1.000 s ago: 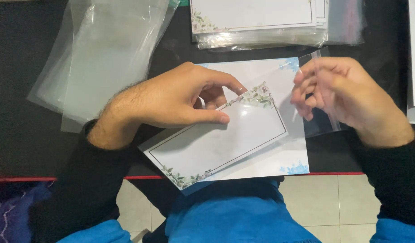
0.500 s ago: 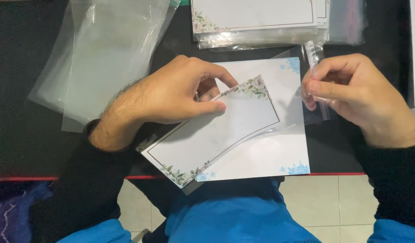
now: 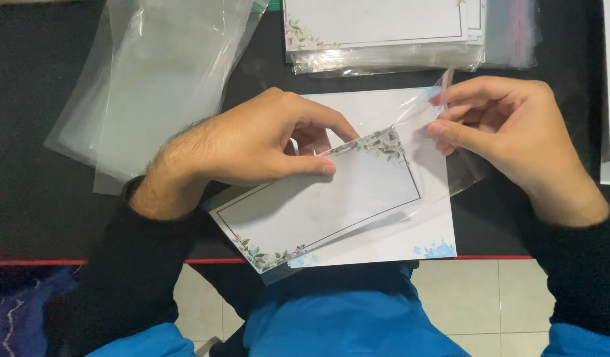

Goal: Putting printed cards into clear plastic sleeves

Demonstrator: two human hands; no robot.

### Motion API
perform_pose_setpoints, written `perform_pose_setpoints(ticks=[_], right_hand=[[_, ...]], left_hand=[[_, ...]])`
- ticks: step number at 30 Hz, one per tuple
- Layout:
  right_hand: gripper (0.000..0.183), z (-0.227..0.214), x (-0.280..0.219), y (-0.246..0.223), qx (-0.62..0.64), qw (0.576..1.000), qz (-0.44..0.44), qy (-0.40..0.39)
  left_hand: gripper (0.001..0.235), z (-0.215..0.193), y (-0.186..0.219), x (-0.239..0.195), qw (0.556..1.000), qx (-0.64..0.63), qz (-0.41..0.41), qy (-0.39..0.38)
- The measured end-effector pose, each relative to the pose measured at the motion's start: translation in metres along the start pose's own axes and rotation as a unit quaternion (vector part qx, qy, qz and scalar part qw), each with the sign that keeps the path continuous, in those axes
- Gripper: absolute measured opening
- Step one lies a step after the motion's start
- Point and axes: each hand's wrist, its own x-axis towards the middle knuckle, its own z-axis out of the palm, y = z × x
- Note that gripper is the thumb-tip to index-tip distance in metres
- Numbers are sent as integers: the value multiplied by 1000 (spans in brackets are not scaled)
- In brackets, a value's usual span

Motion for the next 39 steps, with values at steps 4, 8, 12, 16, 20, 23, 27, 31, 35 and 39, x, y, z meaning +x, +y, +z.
perform_pose_setpoints(ticks=[4, 8, 12, 16, 20, 23, 27, 31, 35, 39], right_hand=[[33, 1, -1, -4, -18, 999, -35, 16], [47, 0, 1, 8, 22, 996, -83, 27], [32, -4, 1, 18, -1, 989, -144, -7], [22, -6, 1, 10, -48, 981, -161, -101], [23, -8, 1, 14, -31, 977, -164, -133], [16, -4, 0, 10, -47, 979, -143, -135], [19, -2, 1, 10, -67, 975, -159, -140], [14, 1, 0, 12, -77, 972, -170, -142], [9, -2, -4, 7, -40, 986, -124, -109], [4, -18, -1, 24, 50, 994, -81, -60]], left_hand=[[42, 1, -3, 0, 1000, 10, -6, 6], [42, 0, -4, 1, 1000, 7, 4, 8], [45, 1, -4, 1, 1000, 4, -1, 15], [46, 2, -2, 2, 1000, -4, -19, 14], [46, 3, 0, 2, 1000, -7, -7, 11], [44, 7, 0, 2, 999, -32, 8, 10], [42, 9, -1, 4, 999, -26, 34, 4], [43, 11, 1, 4, 1000, -24, 17, -5], [47, 13, -4, 5, 1000, -4, 23, -7], [46, 9, -4, 2, 999, 13, 26, -13]])
